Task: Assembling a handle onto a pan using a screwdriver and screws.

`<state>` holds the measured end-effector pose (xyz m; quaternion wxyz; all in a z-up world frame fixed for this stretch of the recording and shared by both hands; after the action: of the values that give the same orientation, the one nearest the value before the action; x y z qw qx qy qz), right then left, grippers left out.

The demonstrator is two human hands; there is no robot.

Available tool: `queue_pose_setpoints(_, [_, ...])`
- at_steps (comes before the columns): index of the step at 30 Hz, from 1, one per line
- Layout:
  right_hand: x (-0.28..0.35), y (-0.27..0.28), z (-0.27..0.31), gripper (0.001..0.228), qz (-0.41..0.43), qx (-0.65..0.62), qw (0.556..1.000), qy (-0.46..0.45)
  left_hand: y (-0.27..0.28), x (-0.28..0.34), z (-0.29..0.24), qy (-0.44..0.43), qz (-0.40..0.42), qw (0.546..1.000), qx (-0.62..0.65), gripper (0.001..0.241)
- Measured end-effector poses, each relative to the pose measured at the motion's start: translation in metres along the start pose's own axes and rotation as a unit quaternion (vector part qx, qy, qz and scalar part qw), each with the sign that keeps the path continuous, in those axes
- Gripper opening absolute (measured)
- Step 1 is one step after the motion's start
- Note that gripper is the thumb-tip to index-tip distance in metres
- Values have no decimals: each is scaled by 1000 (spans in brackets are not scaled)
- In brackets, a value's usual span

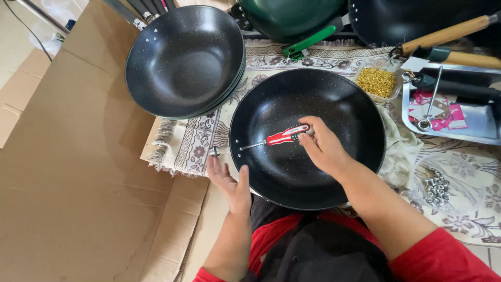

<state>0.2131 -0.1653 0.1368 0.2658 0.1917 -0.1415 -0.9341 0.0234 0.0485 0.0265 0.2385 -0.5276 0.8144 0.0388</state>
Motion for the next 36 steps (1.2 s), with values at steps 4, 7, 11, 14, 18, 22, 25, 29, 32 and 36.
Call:
queue_pose_setpoints(4, [0,0,4,33,-1,-20,1000,-2,-4,8,18,52,-9,998,45,113])
queue_pose_setpoints(7, [1,-1,3,33,0,-30,1000,-1,-6,4,16,69,4,997,26,111])
queue_pose_setpoints(11, [2,-3,-2,32,-4,-30,1000,4,-3,-1,8,34,31,998,-42,105])
queue_pose_setpoints(14, [2,-3,1,31,-5,-17,1000,0,-3,-3,1,22,26,997,-74,103])
queue_pose_setpoints(18, [7,1,6,32,-14,17,999,-24,-4,-3,-8,14,20,994,-102,99])
queue_pose_setpoints(22, [7,1,-1,33,-16,32,999,-40,-5,-5,-21,5,16,992,-127,98])
queue_pose_setpoints(25, [7,1,-8,33,-16,39,998,-54,-5,-15,-45,-44,7,980,-194,98])
queue_pose_setpoints(29, [7,-1,-1,36,-3,59,997,-42,-31,-39,-87,-248,98,867,-422,73])
queue_pose_setpoints(32, [10,0,14,42,18,62,997,-36,-57,-59,-96,-230,223,784,-532,54])
queue_pose_setpoints(36, [11,-3,14,41,14,78,996,-41,-78,-78,-76,-127,355,694,-613,35])
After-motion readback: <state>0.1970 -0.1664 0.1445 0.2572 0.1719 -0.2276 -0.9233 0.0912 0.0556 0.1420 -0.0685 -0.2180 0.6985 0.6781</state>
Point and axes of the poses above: each hand's wrist, its own x-axis away from the middle knuckle, its own y-axis out of the back of the hand, z = x × y, the point moved 6 cm from there along -x, towards the middle knuckle, and after that the axes turned 4 degrees about -z, right-handed, at the moved point
